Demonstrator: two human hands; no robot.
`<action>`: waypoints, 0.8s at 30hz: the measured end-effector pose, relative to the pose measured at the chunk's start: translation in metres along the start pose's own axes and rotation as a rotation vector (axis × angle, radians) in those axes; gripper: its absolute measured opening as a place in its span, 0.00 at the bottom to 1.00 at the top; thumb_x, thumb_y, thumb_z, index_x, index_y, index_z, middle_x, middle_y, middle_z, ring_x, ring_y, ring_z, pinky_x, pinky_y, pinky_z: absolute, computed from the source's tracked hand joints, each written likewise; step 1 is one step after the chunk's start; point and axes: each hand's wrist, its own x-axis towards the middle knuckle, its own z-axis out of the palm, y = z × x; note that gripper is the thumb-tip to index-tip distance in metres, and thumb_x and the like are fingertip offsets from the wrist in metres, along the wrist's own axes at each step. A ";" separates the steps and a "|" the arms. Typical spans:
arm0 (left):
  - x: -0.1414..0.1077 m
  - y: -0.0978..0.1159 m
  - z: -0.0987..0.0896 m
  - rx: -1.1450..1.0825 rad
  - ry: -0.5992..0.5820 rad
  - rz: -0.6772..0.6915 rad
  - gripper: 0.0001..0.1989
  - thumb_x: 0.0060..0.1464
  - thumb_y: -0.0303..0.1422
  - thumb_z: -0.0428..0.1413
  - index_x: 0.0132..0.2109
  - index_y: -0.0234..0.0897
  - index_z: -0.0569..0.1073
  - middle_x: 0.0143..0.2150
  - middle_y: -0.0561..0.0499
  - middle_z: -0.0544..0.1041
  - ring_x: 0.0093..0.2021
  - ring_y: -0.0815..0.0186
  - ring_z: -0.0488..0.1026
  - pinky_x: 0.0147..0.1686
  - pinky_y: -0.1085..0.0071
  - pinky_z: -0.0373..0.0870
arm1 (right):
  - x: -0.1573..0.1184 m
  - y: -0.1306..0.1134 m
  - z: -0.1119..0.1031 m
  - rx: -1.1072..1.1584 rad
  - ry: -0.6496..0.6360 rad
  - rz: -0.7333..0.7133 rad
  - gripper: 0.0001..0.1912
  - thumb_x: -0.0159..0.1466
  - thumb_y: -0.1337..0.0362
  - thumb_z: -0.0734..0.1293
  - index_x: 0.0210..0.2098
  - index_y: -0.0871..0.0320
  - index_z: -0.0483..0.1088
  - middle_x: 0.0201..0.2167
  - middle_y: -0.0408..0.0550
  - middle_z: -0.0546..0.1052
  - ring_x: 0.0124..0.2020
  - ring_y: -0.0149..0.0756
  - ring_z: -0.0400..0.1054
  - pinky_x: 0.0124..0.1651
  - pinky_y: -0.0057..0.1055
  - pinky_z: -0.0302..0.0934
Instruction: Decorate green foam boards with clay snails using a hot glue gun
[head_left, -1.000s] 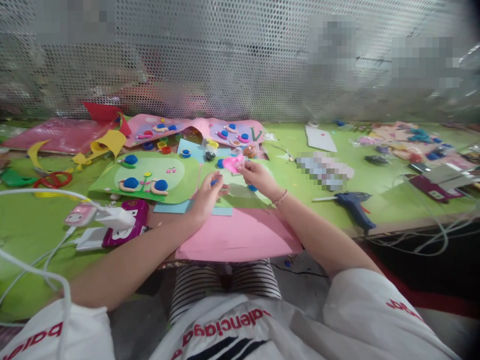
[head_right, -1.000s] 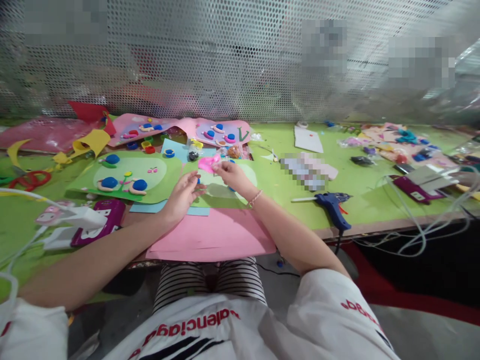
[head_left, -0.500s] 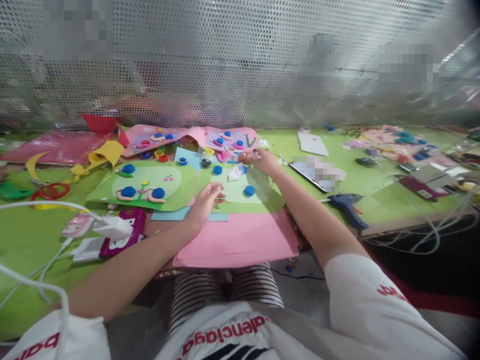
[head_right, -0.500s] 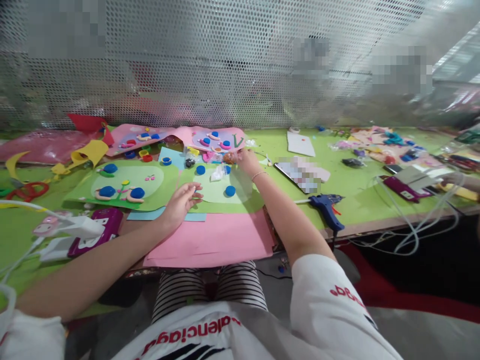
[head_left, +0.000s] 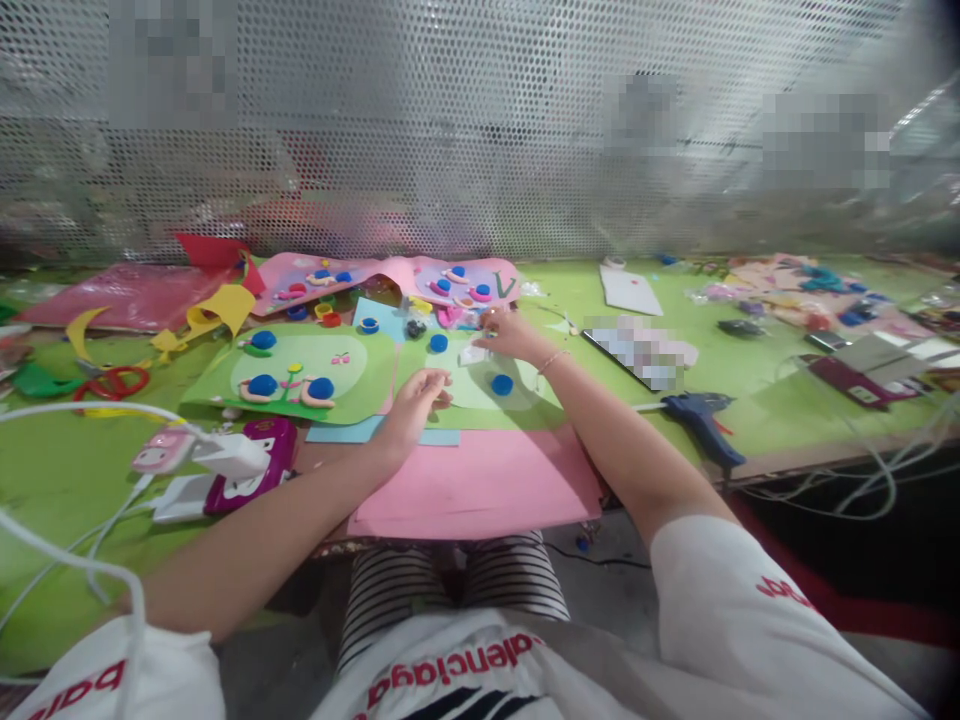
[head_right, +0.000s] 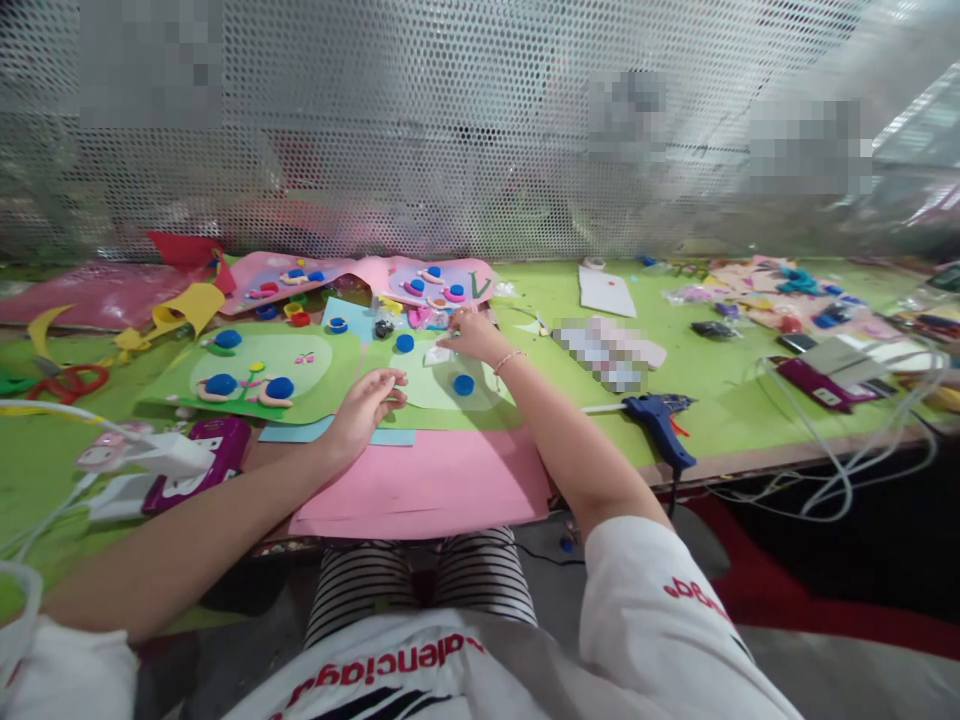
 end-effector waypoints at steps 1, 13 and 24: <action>0.000 0.000 0.000 -0.002 0.002 0.010 0.08 0.53 0.36 0.58 0.37 0.36 0.73 0.38 0.50 0.73 0.31 0.72 0.70 0.36 0.74 0.69 | 0.001 -0.002 0.003 0.012 0.014 0.006 0.09 0.50 0.61 0.70 0.23 0.59 0.67 0.31 0.48 0.74 0.33 0.36 0.65 0.39 0.31 0.57; 0.004 0.000 0.000 -0.036 0.047 0.093 0.07 0.51 0.34 0.58 0.32 0.34 0.72 0.31 0.52 0.73 0.27 0.75 0.67 0.30 0.78 0.66 | -0.006 -0.014 0.003 0.181 0.140 0.077 0.16 0.58 0.72 0.56 0.45 0.62 0.67 0.42 0.57 0.73 0.47 0.44 0.66 0.54 0.43 0.59; 0.012 -0.005 -0.001 0.023 -0.016 0.123 0.15 0.43 0.29 0.64 0.41 0.33 0.74 0.42 0.48 0.77 0.40 0.68 0.74 0.45 0.70 0.69 | -0.066 -0.064 0.020 0.715 0.015 -0.271 0.08 0.58 0.63 0.66 0.39 0.53 0.68 0.43 0.47 0.70 0.41 0.35 0.70 0.47 0.35 0.67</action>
